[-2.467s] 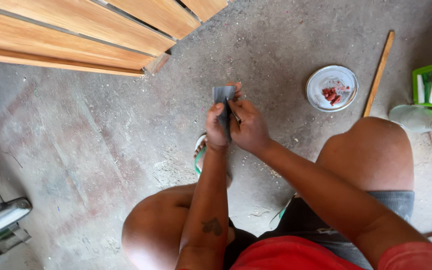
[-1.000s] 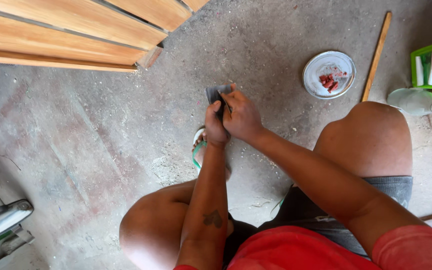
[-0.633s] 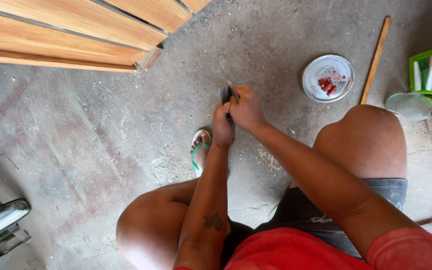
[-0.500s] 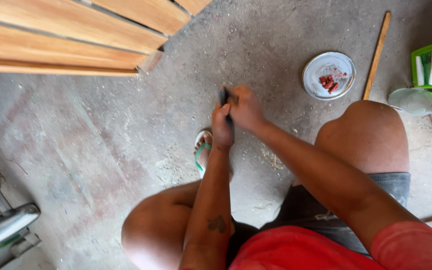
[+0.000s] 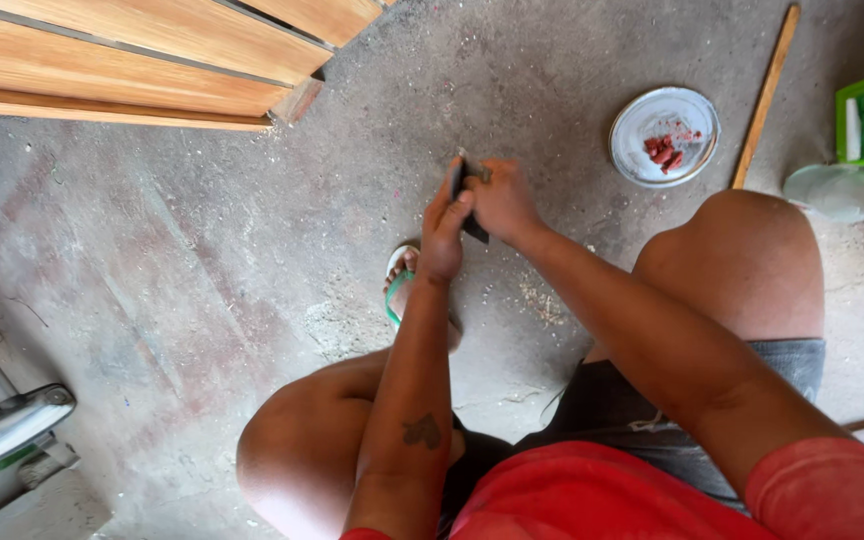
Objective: The person walks through a workshop carrying a small container and a stick, then sits on the floor to sand a piece of sandpaper against the concrete. They repeatedly rub the sandpaper on the floor and inspect it, then apply a brown paste from a bucket onto the sandpaper.
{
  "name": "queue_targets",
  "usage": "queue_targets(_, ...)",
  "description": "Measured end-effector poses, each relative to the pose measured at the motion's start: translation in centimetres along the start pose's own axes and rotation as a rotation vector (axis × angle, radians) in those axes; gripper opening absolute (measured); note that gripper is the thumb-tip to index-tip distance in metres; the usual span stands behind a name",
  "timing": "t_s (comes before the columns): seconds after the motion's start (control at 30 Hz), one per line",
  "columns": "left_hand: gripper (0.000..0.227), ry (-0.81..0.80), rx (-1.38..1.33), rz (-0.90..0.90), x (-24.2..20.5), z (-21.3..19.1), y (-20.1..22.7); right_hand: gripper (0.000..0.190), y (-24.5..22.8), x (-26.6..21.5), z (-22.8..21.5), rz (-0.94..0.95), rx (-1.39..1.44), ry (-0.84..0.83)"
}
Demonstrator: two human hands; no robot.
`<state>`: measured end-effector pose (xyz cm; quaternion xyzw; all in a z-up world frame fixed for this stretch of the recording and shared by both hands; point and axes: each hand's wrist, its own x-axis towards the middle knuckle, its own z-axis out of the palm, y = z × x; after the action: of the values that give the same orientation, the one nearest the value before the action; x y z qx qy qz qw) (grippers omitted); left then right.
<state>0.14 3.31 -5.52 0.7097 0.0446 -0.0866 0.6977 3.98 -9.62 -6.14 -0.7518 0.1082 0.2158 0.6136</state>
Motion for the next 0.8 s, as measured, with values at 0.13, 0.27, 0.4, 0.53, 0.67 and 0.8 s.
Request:
queue_targets(0.13,0.058,0.033,-0.374,-0.014,1.4,-0.9,0.1,0.020,-1.3,-2.6,-0.2,-0.640,-0.001,0.075)
queue_targets(0.27,0.054,-0.023,-0.407,-0.121,0.2,-0.7,-0.8,0.020,-1.3,-4.3,0.0,-0.564,0.008,0.085)
queue_targets(0.4,0.053,0.065,-0.237,-0.145,0.8,-0.9,-1.3,0.021,-1.1,-2.8,1.2,-0.621,-0.076,0.224)
queue_targets(0.53,0.054,0.087,-0.209,-0.114,0.0,-0.9,-1.0,0.022,-0.4,-2.4,2.4,-0.553,-0.027,0.202)
queue_targets(0.67,0.059,0.054,0.007,-0.202,-0.4,-0.2,-0.8,0.021,-0.2,0.1,0.6,-0.092,-0.007,0.054)
queue_targets(0.8,0.064,0.018,0.140,-0.032,-1.2,-0.4,-1.3,0.021,0.3,-0.7,-0.3,-0.059,-0.016,-0.070)
